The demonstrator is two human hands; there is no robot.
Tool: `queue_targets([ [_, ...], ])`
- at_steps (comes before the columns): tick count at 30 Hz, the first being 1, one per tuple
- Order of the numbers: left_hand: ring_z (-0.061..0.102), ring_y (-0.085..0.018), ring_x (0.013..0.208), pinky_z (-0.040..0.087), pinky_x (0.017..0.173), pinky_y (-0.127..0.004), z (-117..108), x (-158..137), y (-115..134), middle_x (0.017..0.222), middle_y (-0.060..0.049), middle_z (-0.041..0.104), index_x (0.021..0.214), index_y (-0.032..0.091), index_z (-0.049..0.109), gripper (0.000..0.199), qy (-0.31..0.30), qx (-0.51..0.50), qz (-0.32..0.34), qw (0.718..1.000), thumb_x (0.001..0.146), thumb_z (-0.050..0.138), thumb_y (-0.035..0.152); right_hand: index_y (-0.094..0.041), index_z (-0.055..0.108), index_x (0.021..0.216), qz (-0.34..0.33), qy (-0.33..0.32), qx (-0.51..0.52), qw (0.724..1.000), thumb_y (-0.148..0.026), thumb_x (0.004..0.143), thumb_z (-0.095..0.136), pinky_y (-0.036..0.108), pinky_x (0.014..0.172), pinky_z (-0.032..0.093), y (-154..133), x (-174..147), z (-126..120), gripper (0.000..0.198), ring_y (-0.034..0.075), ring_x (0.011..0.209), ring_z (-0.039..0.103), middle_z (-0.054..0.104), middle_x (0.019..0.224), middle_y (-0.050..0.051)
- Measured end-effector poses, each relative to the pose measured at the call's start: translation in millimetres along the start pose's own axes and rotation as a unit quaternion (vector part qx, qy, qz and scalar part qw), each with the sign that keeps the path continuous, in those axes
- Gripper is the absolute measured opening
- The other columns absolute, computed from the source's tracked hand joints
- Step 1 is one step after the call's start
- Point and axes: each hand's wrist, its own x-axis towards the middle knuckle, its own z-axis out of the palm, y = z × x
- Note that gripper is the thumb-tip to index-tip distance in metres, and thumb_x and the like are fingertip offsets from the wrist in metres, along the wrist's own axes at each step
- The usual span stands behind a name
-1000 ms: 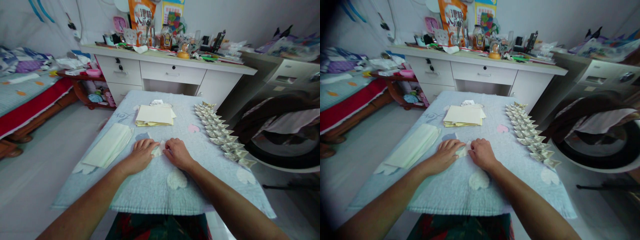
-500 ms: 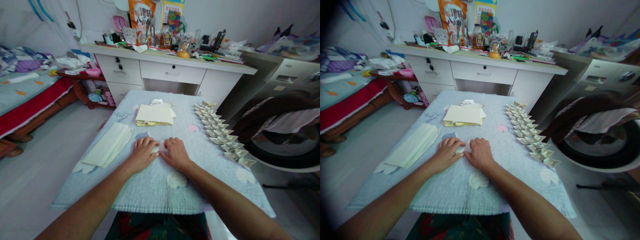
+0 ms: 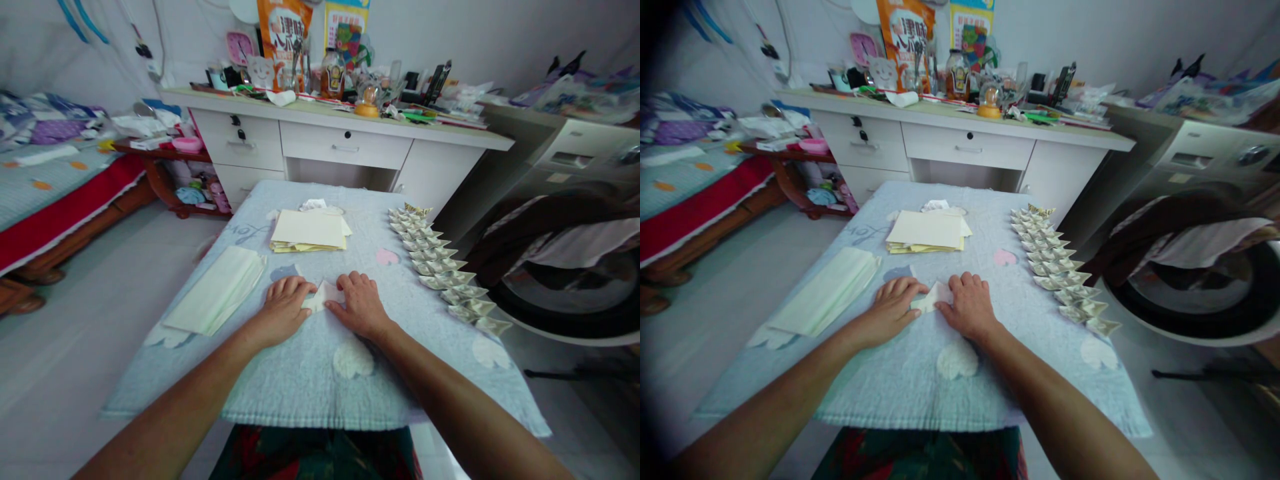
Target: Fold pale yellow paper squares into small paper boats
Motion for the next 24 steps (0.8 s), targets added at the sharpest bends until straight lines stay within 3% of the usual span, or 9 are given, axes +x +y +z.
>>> queue_targets([
  [15, 0.035, -0.024, 0.121, 0.027, 0.105, -0.042, -5, -2, -4, 0.128, -0.005, 0.042, 0.124, 0.027, 0.044, 0.041, -0.044, -0.008, 0.011, 0.999, 0.084, 0.044, 0.021, -0.027, 0.046, 0.131, 0.074, -0.037, -0.005, 0.997, -0.045, 0.080, 0.062, 0.041, 0.083, 0.033, 52, -1, -16, 0.056, 0.030, 0.102, 0.047, 0.050, 0.112, 0.012],
  [21, 0.035, -0.024, 0.121, 0.028, 0.104, -0.042, -6, -3, -7, 0.128, -0.005, 0.042, 0.124, 0.027, 0.045, 0.042, -0.044, -0.013, 0.020, 0.999, 0.083, 0.043, 0.019, -0.027, 0.046, 0.130, 0.069, -0.046, 0.008, 0.997, -0.039, 0.079, 0.063, 0.041, 0.083, 0.033, 63, 0, -18, 0.055, 0.030, 0.104, 0.047, 0.050, 0.114, 0.012],
  [24, 0.035, -0.024, 0.122, 0.028, 0.105, -0.042, -6, -3, -8, 0.127, -0.005, 0.043, 0.124, 0.027, 0.044, 0.042, -0.040, -0.016, 0.028, 0.999, 0.083, 0.042, 0.018, -0.021, 0.053, 0.119, 0.060, -0.011, 0.035, 0.998, -0.031, 0.078, 0.063, 0.039, 0.083, 0.033, 61, -1, -19, 0.043, 0.028, 0.101, 0.047, 0.052, 0.109, 0.011],
])
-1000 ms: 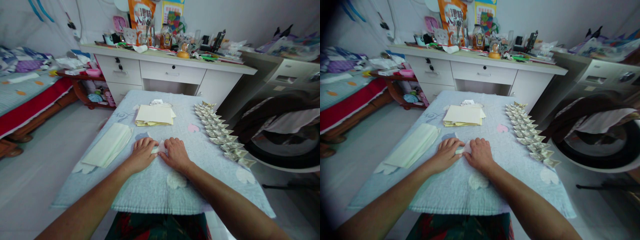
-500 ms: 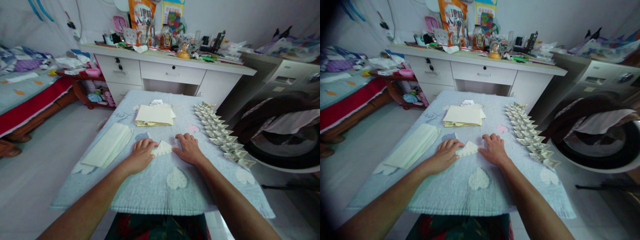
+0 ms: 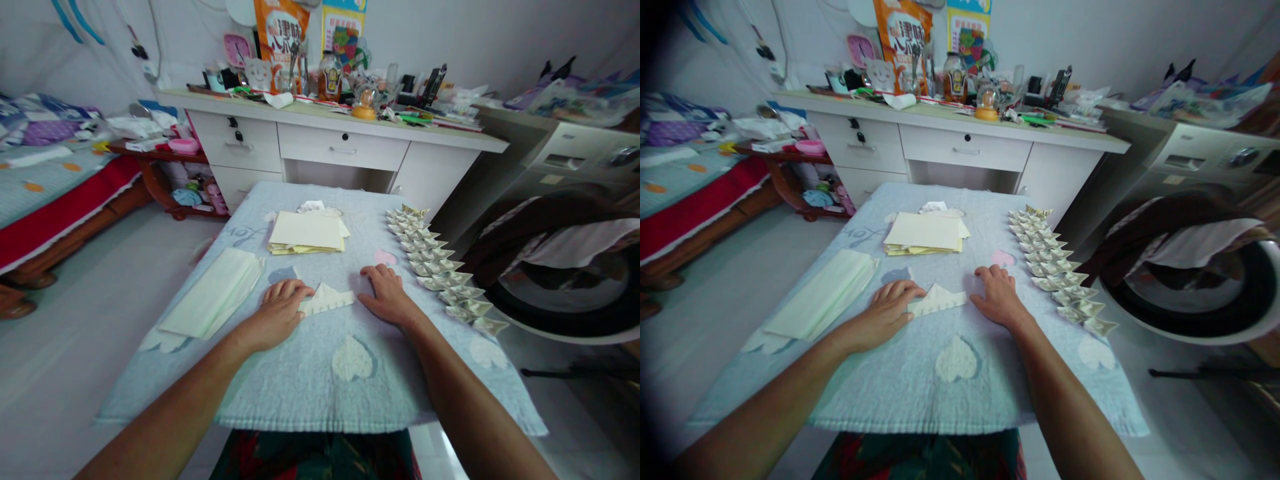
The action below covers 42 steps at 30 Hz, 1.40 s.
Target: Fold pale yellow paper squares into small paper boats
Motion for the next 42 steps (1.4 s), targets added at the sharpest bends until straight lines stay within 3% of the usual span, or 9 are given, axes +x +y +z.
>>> queue_targets([
  [4, 0.036, -0.024, 0.121, 0.029, 0.103, -0.042, 0, 0, 2, 0.128, -0.005, 0.043, 0.123, 0.027, 0.045, 0.042, 0.000, 0.003, -0.007, 1.000, 0.083, 0.042, 0.018, -0.020, 0.061, 0.105, -0.115, 0.062, 0.068, 0.989, -0.021, 0.082, 0.057, 0.036, 0.086, 0.033, -21, -5, 0, 0.024, 0.023, 0.099, 0.045, 0.053, 0.105, 0.008],
  [7, 0.035, -0.024, 0.122, 0.029, 0.104, -0.043, 0, 0, 2, 0.128, -0.005, 0.043, 0.125, 0.028, 0.045, 0.042, -0.003, 0.005, -0.011, 1.000, 0.083, 0.043, 0.019, -0.023, 0.064, 0.110, -0.228, 0.033, 0.092, 0.969, -0.024, 0.086, 0.057, 0.036, 0.085, 0.032, -39, -9, 4, 0.025, 0.022, 0.097, 0.046, 0.055, 0.105, 0.007],
  [10, 0.035, -0.024, 0.123, 0.028, 0.105, -0.044, 0, 0, 1, 0.130, -0.006, 0.042, 0.126, 0.028, 0.044, 0.043, -0.001, 0.004, -0.008, 1.000, 0.084, 0.043, 0.019, -0.024, 0.067, 0.109, -0.266, -0.005, 0.081, 0.961, -0.024, 0.089, 0.056, 0.036, 0.084, 0.033, -47, -10, 12, 0.022, 0.021, 0.096, 0.047, 0.058, 0.102, 0.007],
  [21, 0.034, -0.022, 0.126, 0.029, 0.108, -0.042, -13, -3, -7, 0.131, -0.003, 0.044, 0.130, 0.029, 0.042, 0.060, -0.036, -0.048, 0.019, 0.998, 0.075, 0.039, 0.006, -0.022, 0.068, 0.104, -0.265, 0.008, 0.089, 0.960, -0.025, 0.091, 0.057, 0.033, 0.084, 0.036, -40, -4, 23, 0.018, 0.019, 0.097, 0.053, 0.063, 0.103, 0.006],
  [25, 0.041, -0.021, 0.123, 0.033, 0.107, -0.040, -15, 2, -12, 0.126, -0.005, 0.050, 0.123, 0.022, 0.048, 0.059, 0.035, -0.117, 0.001, 0.993, 0.069, 0.036, 0.004, -0.021, 0.069, 0.096, -0.274, 0.015, 0.073, 0.959, -0.024, 0.092, 0.055, 0.033, 0.084, 0.035, -40, -5, 24, 0.015, 0.018, 0.094, 0.054, 0.065, 0.098, 0.005],
  [30, 0.054, -0.019, 0.106, 0.044, 0.096, -0.037, -12, 10, -10, 0.108, -0.006, 0.059, 0.104, 0.017, 0.055, 0.041, 0.139, -0.199, -0.046, 0.969, 0.070, 0.036, 0.005, -0.020, 0.068, 0.091, -0.292, 0.035, 0.035, 0.955, -0.020, 0.093, 0.051, 0.032, 0.079, 0.034, -42, -4, 23, 0.018, 0.018, 0.087, 0.053, 0.065, 0.092, 0.005],
  [35, 0.057, -0.018, 0.094, 0.046, 0.087, -0.035, -7, 10, -2, 0.098, -0.004, 0.060, 0.099, 0.018, 0.052, 0.029, 0.207, -0.234, -0.068, 0.947, 0.075, 0.040, 0.008, -0.016, 0.065, 0.091, -0.304, 0.114, 0.045, 0.945, -0.017, 0.093, 0.048, 0.032, 0.077, 0.037, -41, -4, 24, 0.018, 0.019, 0.083, 0.052, 0.063, 0.087, 0.008],
  [39, 0.056, -0.016, 0.084, 0.046, 0.075, -0.029, -7, 5, 9, 0.090, -0.002, 0.056, 0.094, 0.019, 0.050, 0.018, 0.287, -0.217, -0.039, 0.932, 0.078, 0.047, 0.011, -0.015, 0.060, 0.090, -0.239, 0.184, 0.149, 0.942, -0.015, 0.090, 0.046, 0.028, 0.073, 0.041, -40, -5, 22, 0.014, 0.017, 0.080, 0.053, 0.060, 0.085, 0.007],
  [42, 0.054, -0.014, 0.079, 0.046, 0.073, -0.027, -7, 2, 18, 0.088, -0.002, 0.053, 0.085, 0.019, 0.050, 0.013, 0.260, -0.179, 0.043, 0.948, 0.078, 0.047, 0.008, -0.017, 0.058, 0.084, -0.150, 0.178, 0.249, 0.940, -0.016, 0.086, 0.049, 0.024, 0.062, 0.040, -40, -5, 23, 0.010, 0.013, 0.066, 0.051, 0.056, 0.073, 0.002],
])
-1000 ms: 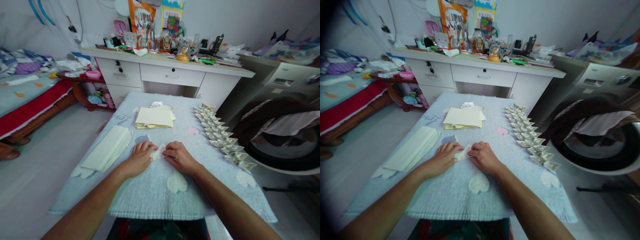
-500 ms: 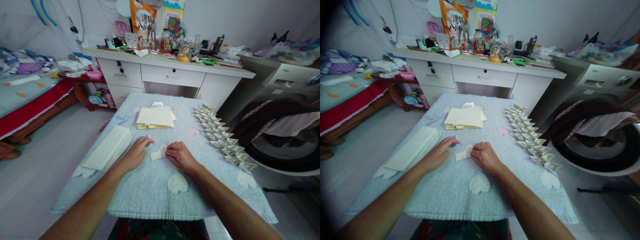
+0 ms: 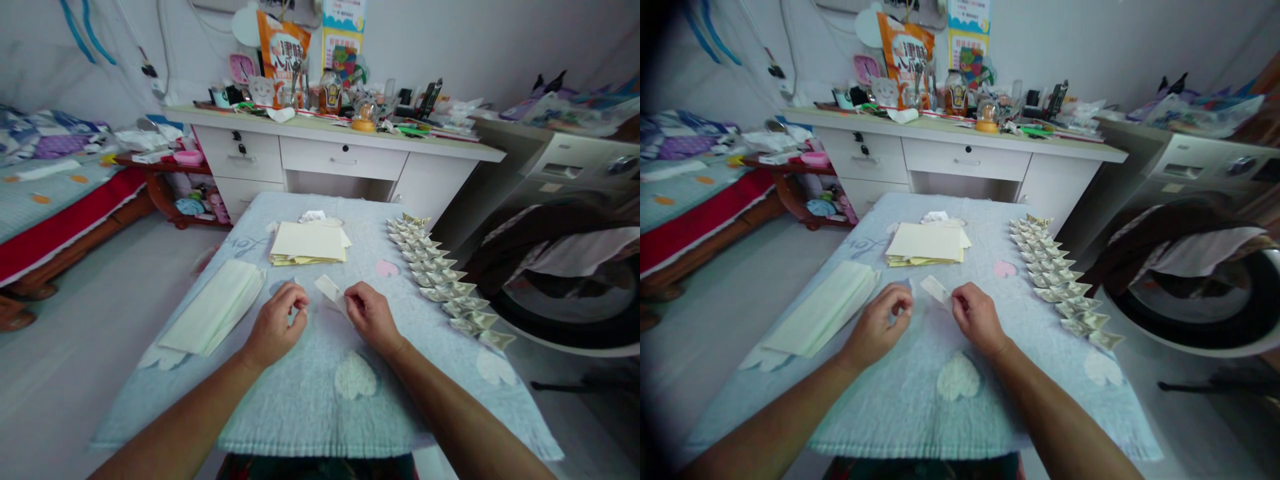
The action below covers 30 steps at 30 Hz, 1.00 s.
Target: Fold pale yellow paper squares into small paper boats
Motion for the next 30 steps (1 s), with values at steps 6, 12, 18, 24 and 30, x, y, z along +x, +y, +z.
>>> queue_targets([
  [6, 0.054, -0.019, 0.108, 0.045, 0.093, -0.034, 14, -5, 9, 0.117, -0.007, 0.050, 0.113, 0.023, 0.054, 0.033, -0.102, 0.026, 0.059, 0.993, 0.083, 0.047, 0.010, -0.018, 0.055, 0.079, 0.167, -0.032, 0.224, 0.960, -0.026, 0.084, 0.053, 0.019, 0.048, 0.036, 5, 0, 9, 0.010, 0.008, 0.051, 0.045, 0.050, 0.061, -0.004],
  [12, 0.053, -0.022, 0.112, 0.050, 0.092, -0.037, 23, -5, 17, 0.139, -0.008, 0.033, 0.125, 0.029, 0.047, 0.045, -0.140, -0.036, -0.032, 0.989, 0.082, 0.057, 0.020, -0.018, 0.051, 0.077, 0.213, -0.084, 0.360, 0.904, -0.034, 0.080, 0.061, 0.017, 0.042, 0.035, 0, 1, 7, 0.018, 0.007, 0.044, 0.043, 0.050, 0.055, -0.006],
  [18, 0.050, -0.021, 0.114, 0.051, 0.089, -0.035, 21, -5, 18, 0.130, -0.006, 0.038, 0.113, 0.027, 0.050, 0.040, -0.123, -0.146, -0.077, 0.978, 0.076, 0.067, 0.023, -0.018, 0.051, 0.080, 0.196, -0.148, 0.432, 0.868, -0.041, 0.077, 0.069, 0.019, 0.048, 0.042, 0, 0, 9, 0.029, 0.009, 0.050, 0.052, 0.062, 0.062, -0.001],
  [24, 0.051, -0.022, 0.105, 0.049, 0.086, -0.036, 20, -3, 27, 0.111, -0.006, 0.049, 0.101, 0.022, 0.052, 0.033, -0.127, -0.145, -0.078, 0.978, 0.073, 0.070, 0.021, -0.017, 0.053, 0.080, 0.183, -0.182, 0.480, 0.838, -0.040, 0.073, 0.076, 0.020, 0.056, 0.043, 0, -2, 12, 0.033, 0.010, 0.060, 0.055, 0.060, 0.070, -0.001],
  [30, 0.052, -0.020, 0.102, 0.048, 0.082, -0.033, 24, 5, 29, 0.108, -0.005, 0.051, 0.100, 0.022, 0.052, 0.022, -0.125, -0.152, -0.085, 0.977, 0.080, 0.062, 0.022, -0.018, 0.053, 0.078, 0.177, -0.163, 0.490, 0.838, -0.039, 0.072, 0.077, 0.021, 0.059, 0.042, 2, -1, 8, 0.033, 0.009, 0.061, 0.053, 0.057, 0.070, -0.003],
])
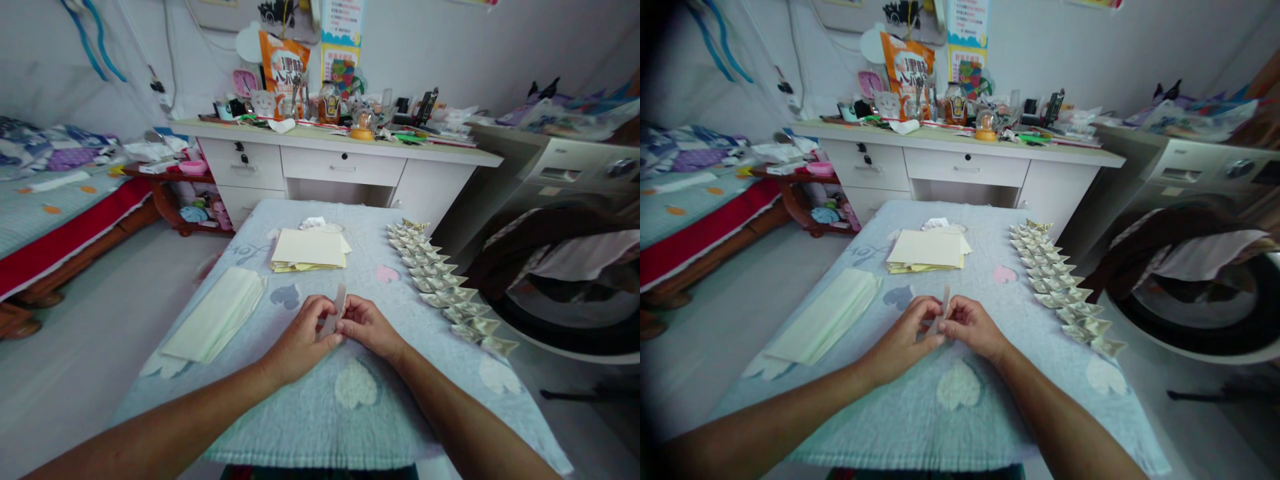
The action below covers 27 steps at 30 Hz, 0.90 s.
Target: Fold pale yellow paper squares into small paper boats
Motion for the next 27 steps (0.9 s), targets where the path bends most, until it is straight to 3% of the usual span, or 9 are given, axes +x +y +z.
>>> queue_targets([
  [7, 0.057, -0.020, 0.103, 0.048, 0.084, -0.033, 0, 19, -11, 0.112, -0.006, 0.054, 0.101, 0.020, 0.053, 0.024, -0.030, -0.098, -0.019, 0.995, 0.080, 0.063, 0.025, -0.018, 0.053, 0.077, -0.006, 0.034, -0.017, 0.999, -0.042, 0.071, 0.077, 0.020, 0.053, 0.042, -4, 1, -7, 0.034, 0.008, 0.055, 0.050, 0.056, 0.065, -0.004],
  [13, 0.061, -0.020, 0.098, 0.050, 0.084, -0.035, 4, 26, -21, 0.110, -0.007, 0.059, 0.105, 0.018, 0.051, 0.032, -0.052, -0.214, -0.056, 0.974, 0.078, 0.066, 0.025, -0.018, 0.053, 0.074, -0.007, 0.062, -0.023, 0.998, -0.043, 0.070, 0.077, 0.020, 0.052, 0.042, -5, 1, -10, 0.035, 0.008, 0.054, 0.049, 0.056, 0.065, -0.004],
  [19, 0.063, -0.021, 0.098, 0.049, 0.082, -0.032, 4, 25, -19, 0.105, -0.008, 0.064, 0.107, 0.018, 0.051, 0.033, -0.034, -0.273, -0.077, 0.958, 0.077, 0.064, 0.024, -0.020, 0.050, 0.079, -0.006, 0.065, -0.047, 0.997, -0.044, 0.072, 0.073, 0.021, 0.054, 0.041, -2, 1, -10, 0.034, 0.009, 0.056, 0.049, 0.056, 0.069, -0.003],
  [23, 0.065, -0.016, 0.083, 0.048, 0.070, -0.025, 7, 24, -13, 0.098, -0.006, 0.067, 0.116, 0.020, 0.041, 0.043, -0.007, -0.300, -0.090, 0.950, 0.077, 0.059, 0.016, -0.021, 0.045, 0.086, -0.054, 0.109, -0.106, 0.987, -0.030, 0.078, 0.064, 0.021, 0.057, 0.040, -1, 0, -7, 0.023, 0.011, 0.063, 0.050, 0.053, 0.075, -0.003],
  [27, 0.063, -0.013, 0.080, 0.045, 0.068, -0.022, 14, 22, -12, 0.098, -0.004, 0.066, 0.120, 0.020, 0.038, 0.053, 0.015, -0.282, -0.073, 0.956, 0.071, 0.053, 0.006, -0.022, 0.044, 0.090, -0.099, 0.168, -0.271, 0.943, -0.009, 0.069, 0.052, 0.020, 0.055, 0.036, 0, -1, -2, 0.025, 0.010, 0.061, 0.046, 0.047, 0.073, -0.005],
])
